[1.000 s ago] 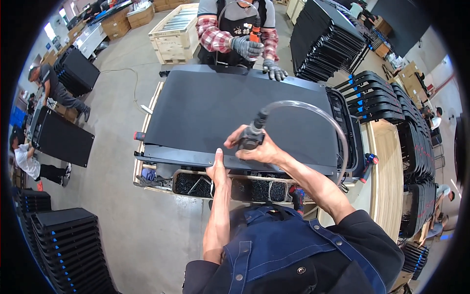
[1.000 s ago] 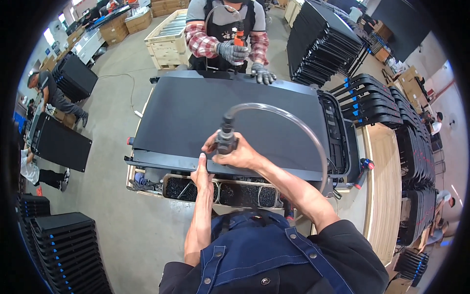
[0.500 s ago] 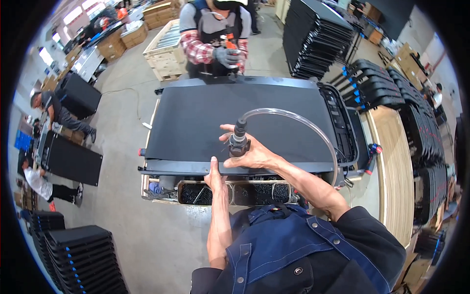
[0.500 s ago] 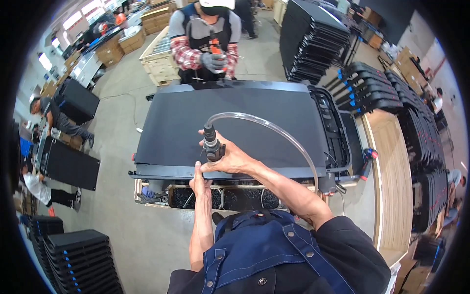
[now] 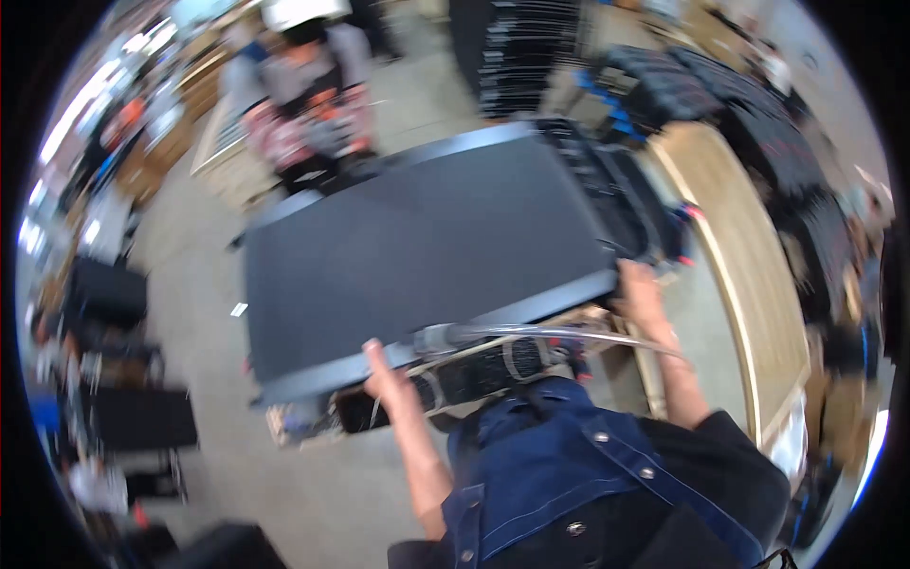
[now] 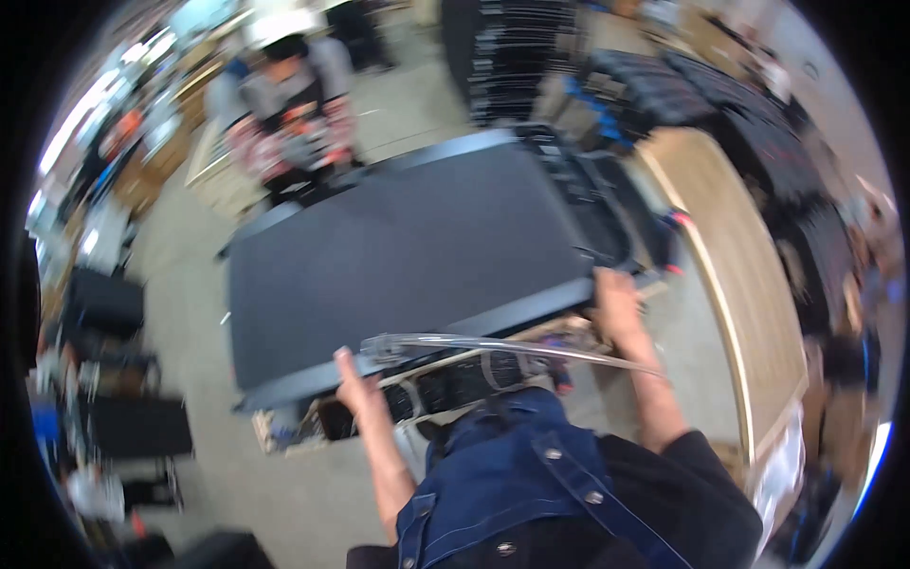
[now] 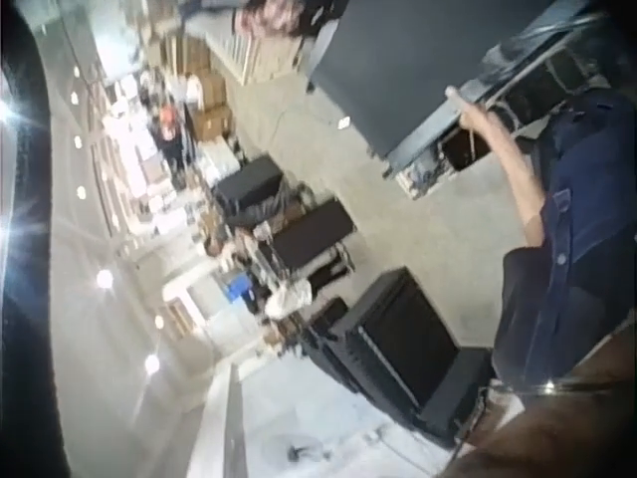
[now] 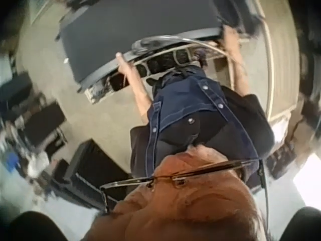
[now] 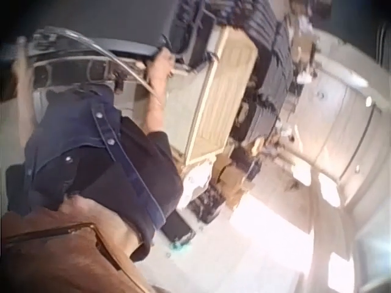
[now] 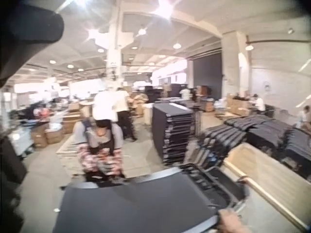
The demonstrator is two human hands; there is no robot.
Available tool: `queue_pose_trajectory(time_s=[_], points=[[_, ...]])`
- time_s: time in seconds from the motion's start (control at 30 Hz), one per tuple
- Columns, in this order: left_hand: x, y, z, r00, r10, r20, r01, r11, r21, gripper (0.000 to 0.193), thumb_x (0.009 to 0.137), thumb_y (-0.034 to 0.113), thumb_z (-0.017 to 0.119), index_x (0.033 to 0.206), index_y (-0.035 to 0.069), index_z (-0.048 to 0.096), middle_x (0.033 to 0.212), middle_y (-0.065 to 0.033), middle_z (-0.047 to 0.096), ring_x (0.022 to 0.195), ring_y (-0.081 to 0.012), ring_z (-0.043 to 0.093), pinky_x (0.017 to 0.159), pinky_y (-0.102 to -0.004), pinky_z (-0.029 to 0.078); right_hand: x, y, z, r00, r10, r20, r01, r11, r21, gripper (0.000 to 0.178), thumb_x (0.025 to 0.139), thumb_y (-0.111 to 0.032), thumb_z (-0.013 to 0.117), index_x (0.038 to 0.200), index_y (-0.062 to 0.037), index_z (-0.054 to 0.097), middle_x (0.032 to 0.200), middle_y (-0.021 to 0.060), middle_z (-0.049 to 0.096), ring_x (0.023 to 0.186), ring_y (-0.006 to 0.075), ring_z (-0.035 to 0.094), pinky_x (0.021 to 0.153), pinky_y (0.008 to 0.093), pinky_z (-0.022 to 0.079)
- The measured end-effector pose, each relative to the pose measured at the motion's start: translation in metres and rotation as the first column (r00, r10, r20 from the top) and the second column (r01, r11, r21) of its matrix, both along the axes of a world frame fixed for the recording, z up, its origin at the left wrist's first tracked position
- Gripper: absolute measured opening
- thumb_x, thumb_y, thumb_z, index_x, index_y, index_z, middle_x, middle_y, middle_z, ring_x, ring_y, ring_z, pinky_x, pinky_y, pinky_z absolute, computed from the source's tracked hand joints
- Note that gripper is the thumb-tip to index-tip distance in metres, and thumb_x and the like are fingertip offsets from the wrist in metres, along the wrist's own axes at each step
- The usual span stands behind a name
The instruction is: The recorder is assembling components of a treadmill, including attaching the belt frame and metal rollers using power tools.
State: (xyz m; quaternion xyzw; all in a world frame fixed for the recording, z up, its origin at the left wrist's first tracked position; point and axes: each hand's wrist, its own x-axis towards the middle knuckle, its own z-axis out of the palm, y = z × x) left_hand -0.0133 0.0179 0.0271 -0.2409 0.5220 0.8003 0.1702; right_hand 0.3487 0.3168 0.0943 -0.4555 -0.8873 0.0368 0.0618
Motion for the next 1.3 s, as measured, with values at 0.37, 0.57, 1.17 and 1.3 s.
queue_pose_trajectory(time_s=[0.37,0.57,1.17,1.3], points=[[-0.007,-0.009,-0.045,0.998,-0.027,-0.048,0.034,0.989,0.143,0.059,0.089,0.021,0.081,0.138,0.002,0.053,0.127,-0.0096,0.062,0.11,-0.0213,0.062,0.091,-0.0393,0.054,-0.027,0.095,0.041,0.726,0.687,0.005,-0.548,0.584,-0.599,0.066,0.06,-0.037,0.093,0.104,0.0029,0.064,0.104,0.0246,0.066,0.096,0.0437,0.065,0.086,0.0497,0.053],[-0.003,0.001,-0.041,0.973,0.062,-0.222,-0.018,0.981,0.195,0.059,0.09,0.018,0.08,0.139,0.001,0.052,0.128,-0.0098,0.061,0.113,-0.0214,0.06,0.099,-0.0342,0.049,-0.01,0.1,0.019,0.728,0.599,0.332,-0.473,0.791,-0.389,0.06,0.073,-0.047,0.087,0.094,0.0041,0.062,0.091,0.0246,0.068,0.089,0.0455,0.068,0.076,0.0504,0.055],[-0.005,0.002,-0.032,0.982,0.027,-0.189,0.006,0.985,0.171,0.059,0.09,0.019,0.08,0.138,-0.002,0.052,0.128,-0.0096,0.061,0.112,-0.0207,0.061,0.096,-0.0356,0.052,-0.252,-0.106,0.118,0.532,0.424,-0.733,-0.843,0.18,-0.507,0.107,0.066,-0.026,0.096,0.154,-0.0104,0.037,0.154,0.0141,0.046,0.146,0.0314,0.04,0.123,0.0456,0.03],[-0.005,0.005,-0.025,0.989,0.025,-0.144,0.005,0.979,0.204,0.053,0.092,0.015,0.076,0.137,-0.002,0.053,0.129,-0.0098,0.061,0.113,-0.0211,0.061,0.098,-0.0361,0.051,-0.294,-0.149,0.082,0.421,0.155,-0.894,-0.903,0.169,-0.396,0.056,0.078,-0.011,0.082,0.127,-0.0007,0.058,0.127,0.0178,0.067,0.126,0.0275,0.061,0.108,0.0429,0.047]])
